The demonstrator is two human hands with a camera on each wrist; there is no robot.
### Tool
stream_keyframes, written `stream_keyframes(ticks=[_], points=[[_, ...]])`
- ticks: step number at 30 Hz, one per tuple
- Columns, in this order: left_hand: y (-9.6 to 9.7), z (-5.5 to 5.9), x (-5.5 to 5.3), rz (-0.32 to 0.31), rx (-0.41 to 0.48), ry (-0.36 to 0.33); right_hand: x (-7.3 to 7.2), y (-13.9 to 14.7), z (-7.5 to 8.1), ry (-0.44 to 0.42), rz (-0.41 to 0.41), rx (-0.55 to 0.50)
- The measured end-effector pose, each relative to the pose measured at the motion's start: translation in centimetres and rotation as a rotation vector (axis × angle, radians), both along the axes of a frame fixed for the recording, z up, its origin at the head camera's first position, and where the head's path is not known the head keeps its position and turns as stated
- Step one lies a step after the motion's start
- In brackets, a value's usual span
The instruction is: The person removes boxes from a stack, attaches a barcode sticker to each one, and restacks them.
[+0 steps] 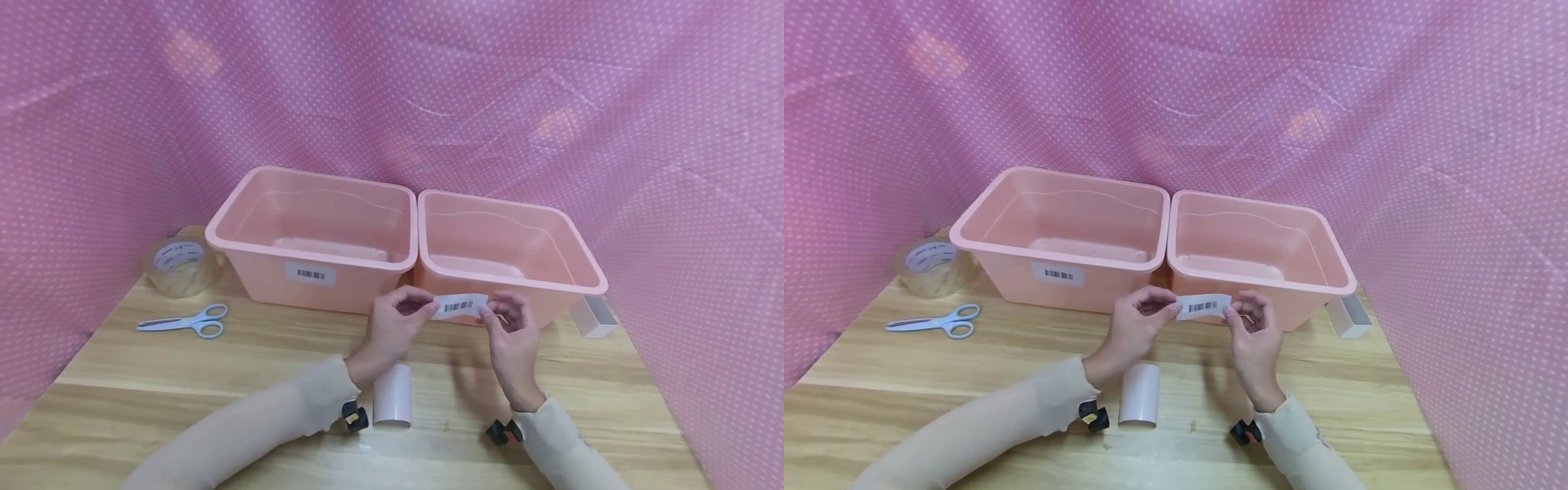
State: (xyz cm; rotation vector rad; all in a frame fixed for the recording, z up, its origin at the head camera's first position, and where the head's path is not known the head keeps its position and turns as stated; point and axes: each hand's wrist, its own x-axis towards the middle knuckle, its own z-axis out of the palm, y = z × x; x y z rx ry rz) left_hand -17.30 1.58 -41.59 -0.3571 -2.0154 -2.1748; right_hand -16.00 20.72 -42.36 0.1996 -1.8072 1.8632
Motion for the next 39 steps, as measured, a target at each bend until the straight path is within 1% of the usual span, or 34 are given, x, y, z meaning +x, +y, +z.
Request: stream_keyframes(ticks=[5,7,9,11,14,18,23,27,31,36,39], points=[[1.4,-0.4,-0.4,0.004,-0.040,0.009,-0.1,1.6,-0.6,-0.059,-0.089,0.073],[1.9,-0.4,-0.6,0.001,-0.083,-0.006,-0.2,2.3,-0.9,-0.072,-0.121,0.089],[2.4,-0.4,-0.8,-0.018,-0.144,-0.015,-0.3,3.0,-1.1,-0.079,-0.149,0.096],[2.8,-0.3,-0.9,-0.054,-0.203,-0.023,-0.5,3.6,-1.3,-0.088,-0.180,0.104],[3.4,0.0,-0.9,-0.133,-0.261,-0.025,-0.8,4.5,-1.4,-0.103,-0.217,0.089],[4.1,0.1,-0.7,-0.230,-0.278,-0.031,-1.3,5.6,-1.6,-0.104,-0.236,0.040],[4.6,-0.2,-0.5,-0.296,-0.299,-0.060,-1.9,6.1,-1.9,-0.100,-0.254,0.018],[5.1,-0.2,-0.4,-0.310,-0.305,-0.072,-2.0,6.5,-2.0,-0.096,-0.277,0.018],[5.3,-0.2,-0.5,-0.309,-0.296,-0.052,-2.2,6.7,-2.0,-0.102,-0.290,0.012],[5.5,-0.1,-0.7,-0.307,-0.277,-0.043,-2.3,6.9,-1.8,-0.103,-0.284,-0.009],[5.5,-0.2,-0.8,-0.299,-0.277,-0.026,-2.4,6.9,-1.8,-0.109,-0.276,-0.030]])
